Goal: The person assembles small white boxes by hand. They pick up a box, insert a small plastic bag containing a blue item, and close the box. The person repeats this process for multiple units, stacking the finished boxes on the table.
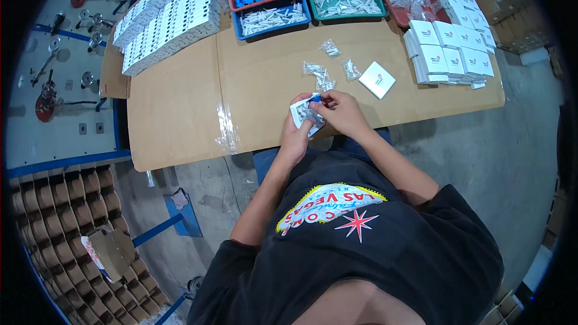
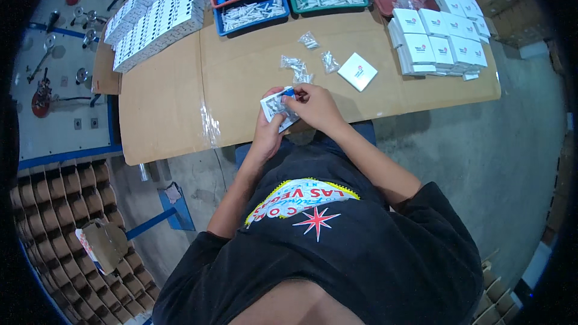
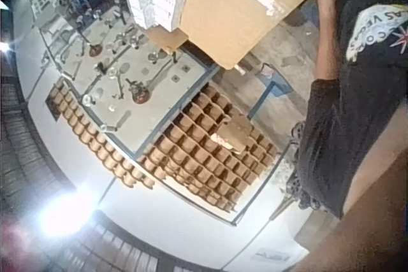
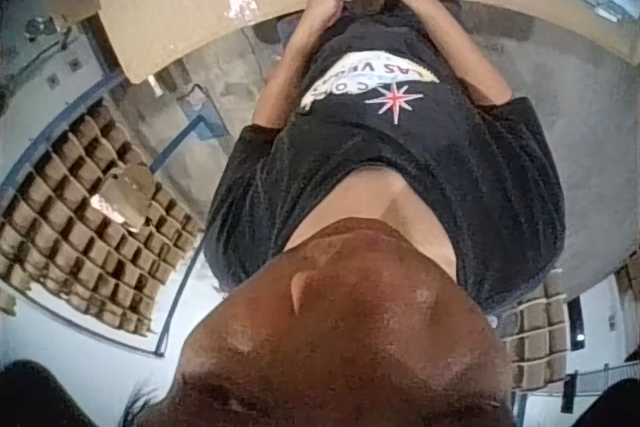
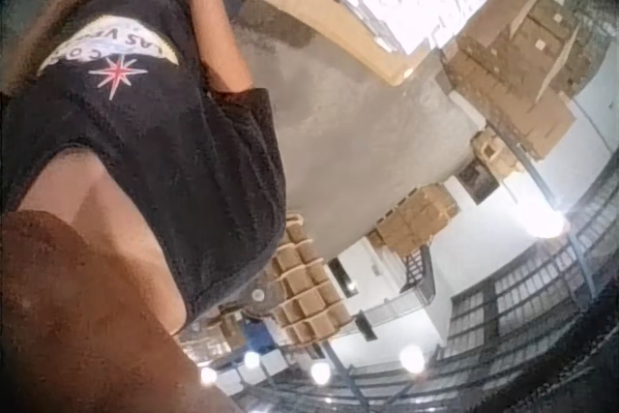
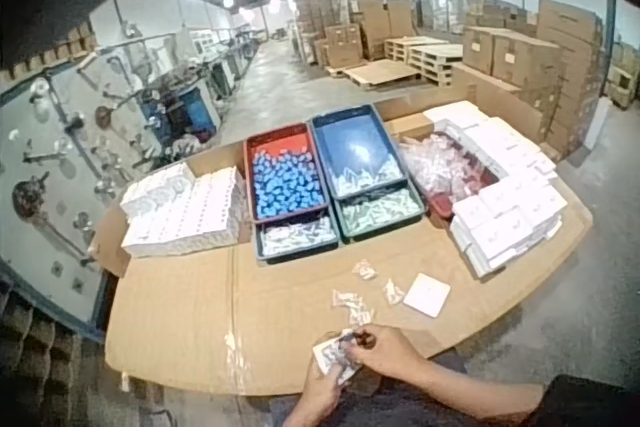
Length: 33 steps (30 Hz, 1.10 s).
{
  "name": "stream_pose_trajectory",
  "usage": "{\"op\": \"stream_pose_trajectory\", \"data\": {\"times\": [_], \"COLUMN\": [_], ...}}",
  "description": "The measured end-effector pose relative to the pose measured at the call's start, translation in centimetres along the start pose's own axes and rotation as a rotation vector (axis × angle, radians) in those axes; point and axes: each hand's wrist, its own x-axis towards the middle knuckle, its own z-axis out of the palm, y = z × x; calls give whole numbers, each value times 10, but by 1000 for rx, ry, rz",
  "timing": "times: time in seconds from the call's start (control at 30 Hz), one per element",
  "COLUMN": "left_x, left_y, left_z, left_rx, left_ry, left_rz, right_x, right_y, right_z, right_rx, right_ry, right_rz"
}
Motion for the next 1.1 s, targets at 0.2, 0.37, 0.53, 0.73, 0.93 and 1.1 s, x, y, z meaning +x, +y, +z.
{"op": "stream_pose_trajectory", "data": {"times": [0.2,0.37,0.53,0.73,0.93,1.1], "left_x": [-3,-12,-15,-18,-22,-19], "left_y": [-12,10,12,19,24,42], "left_z": [-6,19,19,21,14,-66], "left_rx": [102,234,302,384,532,315], "left_ry": [52,180,265,311,295,756], "left_rz": [133,242,319,381,415,485], "right_x": [14,5,1,-4,-5,-11], "right_y": [18,-10,-22,-29,-26,-1], "right_z": [15,27,36,46,47,-8], "right_rx": [33,315,358,316,264,293], "right_ry": [-51,-42,-69,-3,65,113], "right_rz": [-20,-47,-74,-119,-109,146]}}
